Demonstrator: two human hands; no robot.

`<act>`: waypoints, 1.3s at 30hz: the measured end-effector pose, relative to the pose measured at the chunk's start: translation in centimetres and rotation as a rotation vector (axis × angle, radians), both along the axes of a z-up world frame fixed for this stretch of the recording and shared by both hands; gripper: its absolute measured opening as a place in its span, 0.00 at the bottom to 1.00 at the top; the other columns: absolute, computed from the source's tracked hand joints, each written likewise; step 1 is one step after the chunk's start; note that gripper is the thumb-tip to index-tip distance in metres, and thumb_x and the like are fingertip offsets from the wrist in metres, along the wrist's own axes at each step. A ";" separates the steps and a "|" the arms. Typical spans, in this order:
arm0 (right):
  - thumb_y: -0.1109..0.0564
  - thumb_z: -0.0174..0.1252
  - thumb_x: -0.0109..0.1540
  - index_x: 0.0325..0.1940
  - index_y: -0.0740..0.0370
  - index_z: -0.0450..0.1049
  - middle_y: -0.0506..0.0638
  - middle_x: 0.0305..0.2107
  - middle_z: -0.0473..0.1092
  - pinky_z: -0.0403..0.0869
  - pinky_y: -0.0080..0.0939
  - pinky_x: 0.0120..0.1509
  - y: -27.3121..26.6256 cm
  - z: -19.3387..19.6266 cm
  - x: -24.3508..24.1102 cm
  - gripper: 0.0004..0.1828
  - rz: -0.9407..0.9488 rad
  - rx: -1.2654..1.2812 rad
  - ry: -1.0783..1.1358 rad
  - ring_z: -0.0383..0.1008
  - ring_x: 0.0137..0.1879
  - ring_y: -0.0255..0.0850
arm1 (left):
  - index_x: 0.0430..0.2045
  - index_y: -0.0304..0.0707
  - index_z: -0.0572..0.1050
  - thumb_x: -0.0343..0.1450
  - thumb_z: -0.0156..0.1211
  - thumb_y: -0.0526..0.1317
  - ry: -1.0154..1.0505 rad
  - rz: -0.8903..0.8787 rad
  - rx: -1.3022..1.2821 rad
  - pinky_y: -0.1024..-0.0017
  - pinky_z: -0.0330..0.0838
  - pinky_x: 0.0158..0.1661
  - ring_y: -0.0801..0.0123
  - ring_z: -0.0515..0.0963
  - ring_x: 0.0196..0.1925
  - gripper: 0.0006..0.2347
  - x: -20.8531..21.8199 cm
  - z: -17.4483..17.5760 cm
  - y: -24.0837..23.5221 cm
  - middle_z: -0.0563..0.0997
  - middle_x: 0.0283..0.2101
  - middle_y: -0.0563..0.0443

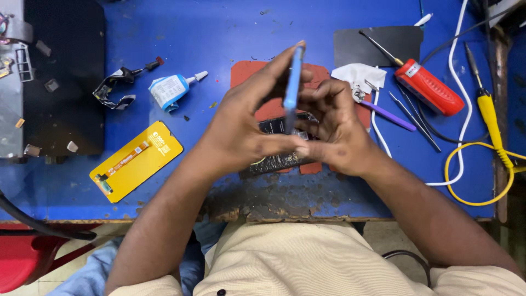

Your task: The person applies adhesive to the internal frame of a disassembled smartphone and then places the back cover onto the chassis. The person uses a tube of adhesive and a screwdriver to work on the device.

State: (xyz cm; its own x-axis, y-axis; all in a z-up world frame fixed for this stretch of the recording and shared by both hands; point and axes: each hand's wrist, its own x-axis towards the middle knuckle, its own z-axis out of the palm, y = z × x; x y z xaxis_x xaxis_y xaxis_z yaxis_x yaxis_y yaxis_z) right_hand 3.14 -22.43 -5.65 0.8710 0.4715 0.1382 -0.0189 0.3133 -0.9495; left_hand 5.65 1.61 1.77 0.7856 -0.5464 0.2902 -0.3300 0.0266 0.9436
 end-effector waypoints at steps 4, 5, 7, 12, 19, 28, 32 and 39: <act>0.63 0.66 0.60 0.74 0.49 0.44 0.53 0.60 0.65 0.76 0.47 0.64 -1.0 -1.3 -0.5 0.47 -0.005 -0.373 -0.168 0.74 0.61 0.44 | 0.74 0.36 0.49 0.56 0.82 0.42 -0.426 0.200 0.470 0.58 0.68 0.64 0.46 0.73 0.64 0.53 -1.7 1.7 -2.8 0.72 0.65 0.38; 0.64 0.70 0.59 0.71 0.52 0.52 0.52 0.58 0.67 0.76 0.47 0.64 -1.3 -1.5 -0.3 0.43 -0.041 -0.586 -0.316 0.75 0.61 0.46 | 0.75 0.36 0.49 0.57 0.82 0.41 -0.451 0.211 0.504 0.58 0.68 0.64 0.46 0.74 0.63 0.52 -2.1 1.9 -3.4 0.73 0.64 0.38; 0.65 0.71 0.59 0.68 0.57 0.62 0.54 0.55 0.70 0.76 0.47 0.63 -1.5 -1.7 -0.2 0.37 -0.098 -0.741 -0.329 0.76 0.60 0.47 | 0.75 0.38 0.49 0.59 0.81 0.41 -0.453 0.223 0.488 0.58 0.69 0.64 0.46 0.74 0.63 0.51 -2.3 2.5 -3.7 0.73 0.64 0.38; 0.62 0.70 0.58 0.75 0.65 0.49 0.56 0.66 0.63 0.72 0.48 0.75 -1.6 0.3 -0.2 0.48 -0.171 -0.373 -0.167 0.67 0.72 0.46 | 0.72 0.40 0.48 0.56 0.82 0.41 -0.407 0.243 0.233 0.59 0.69 0.64 0.48 0.72 0.65 0.51 -2.3 2.2 -2.4 0.68 0.67 0.38; 0.60 0.73 0.61 0.78 0.58 0.46 0.58 0.67 0.66 0.71 0.50 0.80 -5.0 4.0 -1.4 0.51 -0.193 -0.311 -0.375 0.67 0.73 0.47 | 0.74 0.45 0.46 0.64 0.83 0.41 0.028 0.250 -0.197 0.65 0.69 0.71 0.64 0.69 0.70 0.49 -5.4 -3.6 -1.0 0.65 0.68 0.45; 0.73 0.68 0.59 0.80 0.58 0.53 0.62 0.67 0.63 0.71 0.56 0.79 -9.1 1.9 -6.0 0.50 -0.320 0.036 0.118 0.67 0.74 0.52 | 0.71 0.40 0.49 0.65 0.72 0.26 0.166 0.259 -0.085 0.60 0.64 0.73 0.52 0.59 0.80 0.41 -7.5 -6.1 0.9 0.56 0.74 0.38; 0.75 0.65 0.59 0.81 0.59 0.53 0.64 0.69 0.64 0.76 0.55 0.70 -10.5 2.1 -6.8 0.49 -0.366 0.109 0.210 0.68 0.73 0.53 | 0.66 0.39 0.58 0.63 0.71 0.26 0.133 0.307 0.229 0.63 0.70 0.63 0.52 0.63 0.76 0.36 -7.7 -4.1 2.4 0.60 0.72 0.40; 0.71 0.60 0.65 0.78 0.63 0.55 0.67 0.63 0.67 0.80 0.49 0.65 -13.7 2.2 -7.5 0.38 -0.577 0.062 0.289 0.76 0.65 0.52 | 0.66 0.41 0.61 0.57 0.78 0.32 -0.110 0.371 0.517 0.55 0.58 0.64 0.46 0.66 0.66 0.41 -7.3 -3.3 2.7 0.69 0.65 0.43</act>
